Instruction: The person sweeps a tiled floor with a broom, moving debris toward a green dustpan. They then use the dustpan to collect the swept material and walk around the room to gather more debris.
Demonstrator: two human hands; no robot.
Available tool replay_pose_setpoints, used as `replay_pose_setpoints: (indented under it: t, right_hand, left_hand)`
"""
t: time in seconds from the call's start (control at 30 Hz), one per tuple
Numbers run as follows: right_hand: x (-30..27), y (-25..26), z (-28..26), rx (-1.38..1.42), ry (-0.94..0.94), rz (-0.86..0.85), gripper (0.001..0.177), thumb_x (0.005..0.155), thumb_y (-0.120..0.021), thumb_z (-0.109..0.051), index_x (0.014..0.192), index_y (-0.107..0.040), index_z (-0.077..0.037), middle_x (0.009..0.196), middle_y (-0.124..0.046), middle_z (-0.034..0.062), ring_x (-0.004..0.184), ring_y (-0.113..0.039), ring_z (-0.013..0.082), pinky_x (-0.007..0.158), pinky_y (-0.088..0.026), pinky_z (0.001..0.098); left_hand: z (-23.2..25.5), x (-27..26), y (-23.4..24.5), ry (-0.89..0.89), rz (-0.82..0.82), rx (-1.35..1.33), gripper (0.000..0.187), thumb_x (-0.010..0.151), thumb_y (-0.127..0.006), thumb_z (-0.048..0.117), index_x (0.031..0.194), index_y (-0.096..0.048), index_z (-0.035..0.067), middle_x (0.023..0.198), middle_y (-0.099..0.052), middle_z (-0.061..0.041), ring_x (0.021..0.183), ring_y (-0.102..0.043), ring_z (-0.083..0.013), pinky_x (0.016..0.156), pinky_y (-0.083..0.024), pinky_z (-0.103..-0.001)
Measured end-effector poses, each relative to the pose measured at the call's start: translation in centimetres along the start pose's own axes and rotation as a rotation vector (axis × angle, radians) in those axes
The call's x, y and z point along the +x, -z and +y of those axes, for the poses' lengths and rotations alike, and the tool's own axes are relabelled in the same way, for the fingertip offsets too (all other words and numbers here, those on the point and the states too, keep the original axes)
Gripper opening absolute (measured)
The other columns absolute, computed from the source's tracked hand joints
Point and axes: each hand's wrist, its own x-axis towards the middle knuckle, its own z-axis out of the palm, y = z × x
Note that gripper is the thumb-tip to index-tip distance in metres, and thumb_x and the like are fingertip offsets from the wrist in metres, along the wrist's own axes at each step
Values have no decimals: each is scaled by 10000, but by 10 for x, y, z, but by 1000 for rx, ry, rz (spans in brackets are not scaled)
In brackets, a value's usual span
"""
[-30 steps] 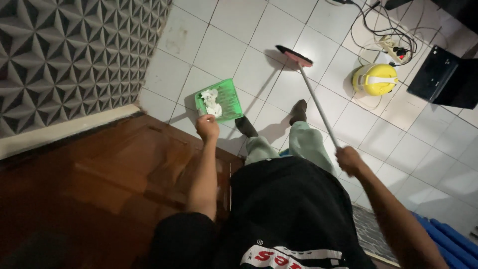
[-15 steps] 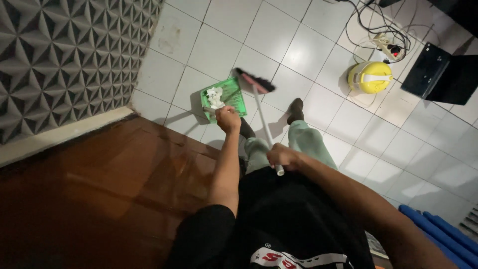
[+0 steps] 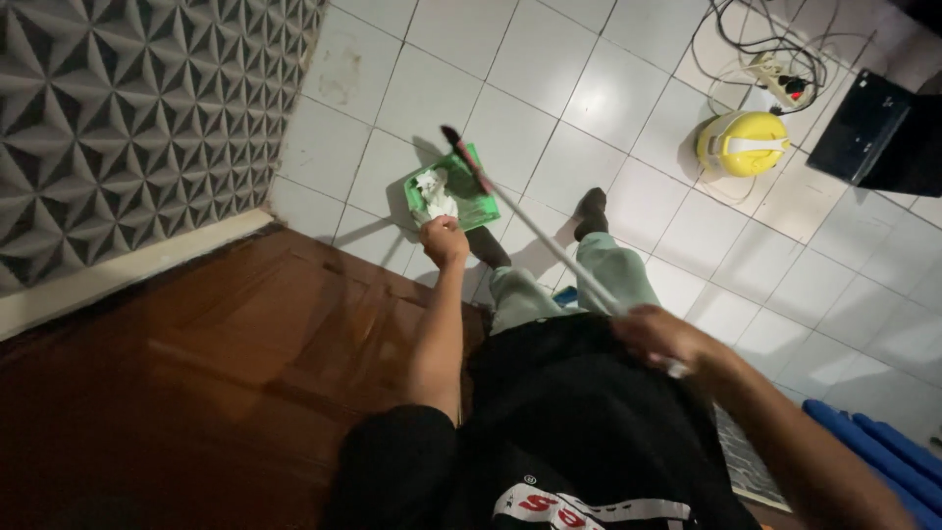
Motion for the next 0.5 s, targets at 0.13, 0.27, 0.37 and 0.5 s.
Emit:
replay_pose_setpoints:
  t: [0.13,0.27,0.37,0.5]
  right_hand:
    - [107,57,-167,630,-1637,570,509,947,-646,-81,1342,-560,228,1195,-625,430,1164,-624,485,1029,-421,538]
    - [93,54,-134,668,-1499,487,302,947,-616,-188,908,-663,107,710,-555,259,620,-540,358,544,-356,474]
    - [-85,-35,82,343,-843,207,454,917,-609,-420,931,-700,25,672,-596,136,565,-585,271,544,-425,432]
    - [6,-81,184,-180,-121,-59,417,945,-624,-426,1048,-700,-28,819,-623,143,681,-590,368,674,-488,494]
  left_hand:
    - [-20,6,33,-51,27,49,140,853,-683,82,776,-724,191,923,-622,-72,970,-696,-377,916,-577,-519]
    - [-32,15,66,-117,66,77,128,848,-702,101,787,-737,208,907,-636,-42,956,-702,-342,888,-592,-491]
    - [-34,17,72,-143,98,127,121,833,-714,109,788,-741,217,898,-649,-24,931,-715,-314,865,-605,-479]
    - [-38,24,59,-183,85,113,161,854,-678,58,746,-712,173,883,-638,-38,887,-716,-346,837,-612,-510]
